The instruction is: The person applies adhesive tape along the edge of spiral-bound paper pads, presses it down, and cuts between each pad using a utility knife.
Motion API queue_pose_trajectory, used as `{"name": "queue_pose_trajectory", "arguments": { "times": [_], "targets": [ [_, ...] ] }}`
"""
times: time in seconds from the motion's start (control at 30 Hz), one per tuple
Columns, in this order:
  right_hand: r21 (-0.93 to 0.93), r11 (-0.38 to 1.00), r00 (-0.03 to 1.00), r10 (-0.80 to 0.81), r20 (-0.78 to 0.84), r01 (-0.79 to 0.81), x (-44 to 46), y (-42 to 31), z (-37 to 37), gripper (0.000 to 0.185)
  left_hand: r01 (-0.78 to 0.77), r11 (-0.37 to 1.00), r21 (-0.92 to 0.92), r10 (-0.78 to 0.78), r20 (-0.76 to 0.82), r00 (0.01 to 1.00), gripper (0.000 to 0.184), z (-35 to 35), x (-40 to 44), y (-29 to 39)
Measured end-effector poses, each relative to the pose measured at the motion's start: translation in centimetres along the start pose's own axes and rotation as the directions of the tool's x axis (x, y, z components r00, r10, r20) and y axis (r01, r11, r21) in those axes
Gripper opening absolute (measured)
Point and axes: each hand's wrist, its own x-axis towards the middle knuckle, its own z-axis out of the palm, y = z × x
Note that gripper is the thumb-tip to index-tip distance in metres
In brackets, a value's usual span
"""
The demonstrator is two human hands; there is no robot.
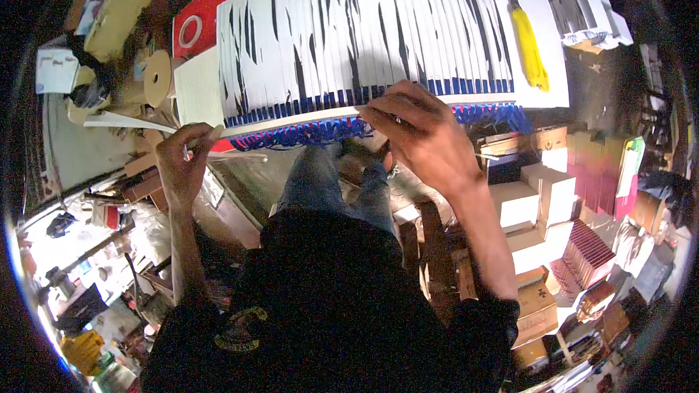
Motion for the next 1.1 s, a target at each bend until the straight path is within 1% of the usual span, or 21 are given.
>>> {"name": "queue_pose_trajectory", "arguments": {
  "times": [0.03,0.07,0.13,0.17,0.2,0.27,0.3,0.37,0.47,0.5,0.57,0.6,0.63,0.67,0.73,0.8,0.87,0.9,0.97,1.03,1.1],
  "targets": [
    [-0.015,1.0,1.0,-0.013,0.001,0.013,0.1,-0.1,0.0,0.055,0.11,0.993,-0.036,-0.11,0.011,0.994,0.016,-0.2,-0.2,0.1],
    [-0.012,1.0,1.0,-0.024,0.011,0.024,0.2,0.1,0.0,0.055,0.122,0.992,-0.041,-0.122,0.004,0.993,0.016,-0.2,-0.4,-0.5],
    [-0.017,0.999,0.999,-0.031,0.029,0.032,0.1,0.4,0.2,0.053,0.102,0.993,-0.057,-0.102,0.016,0.995,0.015,-0.5,-0.7,-1.8],
    [0.021,0.999,0.999,-0.029,0.025,0.028,0.2,0.4,0.3,0.052,0.075,0.995,-0.064,-0.075,0.003,0.997,0.013,-0.7,-0.9,-1.9],
    [0.018,0.999,0.999,-0.034,0.029,0.034,0.5,0.2,0.4,0.052,0.078,0.995,-0.069,-0.078,-0.002,0.997,0.013,-0.8,-1.1,-2.0],
    [0.087,0.996,0.999,-0.035,0.037,0.031,1.3,-0.3,0.8,0.052,0.063,0.996,-0.071,-0.063,-0.007,0.998,0.012,-1.3,-1.6,-2.2],
    [0.077,0.996,0.999,-0.049,0.022,0.047,1.5,-0.5,1.0,0.051,0.07,0.995,-0.071,-0.071,-0.013,0.997,0.012,-1.4,-1.8,-2.5],
    [0.056,0.996,0.998,-0.063,0.018,0.062,1.6,-0.4,1.3,0.05,0.01,1.0,0.012,-0.01,-0.048,0.999,0.013,-1.7,-2.1,-3.5],
    [0.025,0.997,0.997,-0.071,0.011,0.071,1.7,-0.4,1.5,0.046,0.085,0.996,0.032,-0.084,-0.038,0.996,0.013,-2.3,-2.2,-4.6],
    [0.037,0.997,0.998,-0.067,0.017,0.066,1.8,-0.5,1.4,0.047,0.025,1.0,0.006,-0.025,-0.042,0.999,0.012,-2.6,-2.3,-5.2],
    [0.05,0.997,0.998,-0.062,0.026,0.061,2.2,-0.8,1.6,0.047,0.039,0.999,0.027,-0.037,-0.061,0.997,0.012,-3.2,-2.5,-6.5],
    [0.076,0.994,0.996,-0.085,0.017,0.083,2.5,-1.0,2.0,0.048,0.049,0.998,0.048,-0.045,-0.077,0.996,0.012,-3.4,-2.7,-7.3],
    [0.101,0.989,0.994,-0.109,0.007,0.108,2.8,-1.2,2.3,0.049,0.054,0.998,-0.01,-0.055,-0.091,0.994,0.014,-3.6,-2.9,-8.5],
    [0.101,0.988,0.993,-0.114,0.012,0.112,2.8,-1.4,2.6,0.049,0.059,0.998,-0.013,-0.06,-0.095,0.994,0.014,-4.0,-2.9,-9.0],
    [0.132,0.987,0.996,-0.089,0.011,0.087,3.0,-1.6,3.2,0.051,0.024,0.998,0.06,-0.018,-0.098,0.995,0.014,-4.8,-2.9,-9.5],
    [0.116,0.988,0.994,-0.106,0.014,0.104,3.3,-1.7,3.2,0.05,0.055,0.997,0.054,-0.048,-0.124,0.991,0.015,-5.3,-3.1,-9.8],
    [0.082,0.992,0.995,-0.102,0.01,0.101,3.3,-1.8,3.2,0.048,0.026,0.997,0.076,-0.016,-0.126,0.992,0.015,-5.9,-3.2,-10.1],
    [0.083,0.991,0.994,-0.108,0.014,0.107,3.4,-2.0,3.2,0.048,0.012,0.991,0.133,0.008,-0.145,0.989,0.012,-6.1,-3.2,-10.2],
    [0.135,0.99,0.999,-0.052,0.01,0.051,3.6,-2.3,3.3,0.046,0.01,0.991,0.131,0.011,-0.16,0.987,0.012,-6.4,-3.4,-11.3],
    [0.139,0.989,0.998,-0.06,0.021,0.057,4.2,-3.1,3.5,0.046,-0.027,0.991,0.134,0.051,-0.178,0.983,0.012,-6.9,-3.4,-12.5],
    [0.12,0.99,0.995,-0.082,0.048,0.076,4.4,-3.6,4.1,0.048,-0.013,0.993,0.121,0.035,-0.188,0.982,0.013,-7.2,-3.4,-12.8]
  ]
}}
